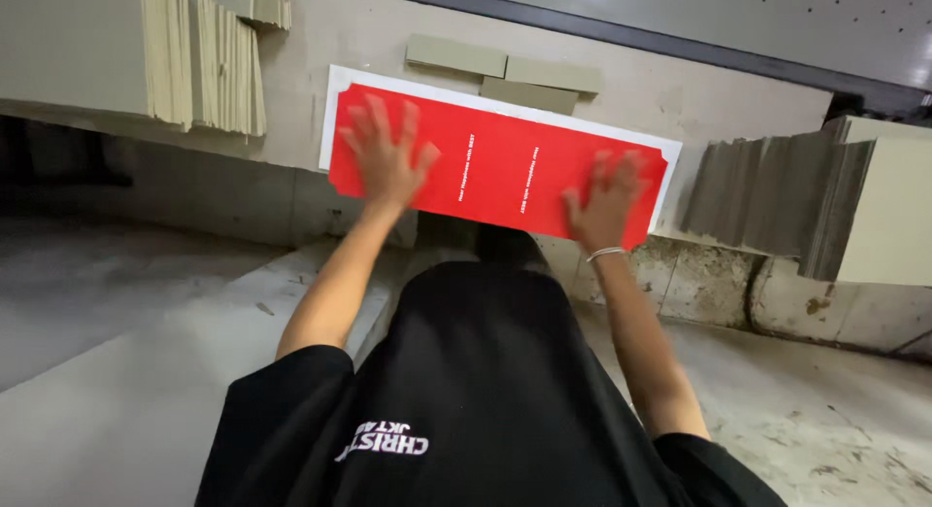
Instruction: The person repeatedly stacks beige paper sheets on a white tray and then places a red sheet on top. They smooth the red sheet with both hands before removing it to repeat the stacking process with more beige sheets.
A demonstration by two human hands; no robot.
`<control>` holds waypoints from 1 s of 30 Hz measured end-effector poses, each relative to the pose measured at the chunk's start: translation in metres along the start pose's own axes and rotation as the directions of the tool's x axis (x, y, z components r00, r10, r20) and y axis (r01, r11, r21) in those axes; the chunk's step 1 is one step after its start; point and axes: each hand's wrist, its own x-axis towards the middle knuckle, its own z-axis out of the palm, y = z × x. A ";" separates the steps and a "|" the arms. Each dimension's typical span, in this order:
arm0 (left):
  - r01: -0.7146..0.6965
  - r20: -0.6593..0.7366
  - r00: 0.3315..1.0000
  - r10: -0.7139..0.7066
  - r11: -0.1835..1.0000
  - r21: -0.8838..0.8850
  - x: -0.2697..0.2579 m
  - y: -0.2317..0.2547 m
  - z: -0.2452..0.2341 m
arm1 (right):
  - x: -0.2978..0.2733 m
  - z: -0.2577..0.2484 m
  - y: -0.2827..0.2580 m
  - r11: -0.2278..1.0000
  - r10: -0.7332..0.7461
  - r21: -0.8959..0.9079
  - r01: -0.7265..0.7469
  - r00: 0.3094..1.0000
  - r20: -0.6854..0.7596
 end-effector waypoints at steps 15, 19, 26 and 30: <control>-0.668 -0.121 0.731 0.672 0.740 0.074 -0.054 0.033 0.041 | -0.035 0.037 -0.068 0.889 -0.440 -0.122 0.441 0.897 0.034; -0.666 -0.183 0.724 0.665 0.743 0.063 -0.045 0.038 0.019 | -0.027 0.018 -0.064 0.898 -0.434 -0.077 0.434 0.901 0.019; -0.552 -0.203 0.802 0.562 0.827 0.107 0.030 -0.025 -0.078 | 0.032 -0.090 -0.003 0.916 -0.385 -0.282 0.284 0.820 -0.424; -0.358 -0.158 0.919 0.362 0.932 0.053 0.092 -0.016 -0.134 | 0.079 -0.145 0.014 0.951 -0.240 -0.265 0.159 0.919 -0.311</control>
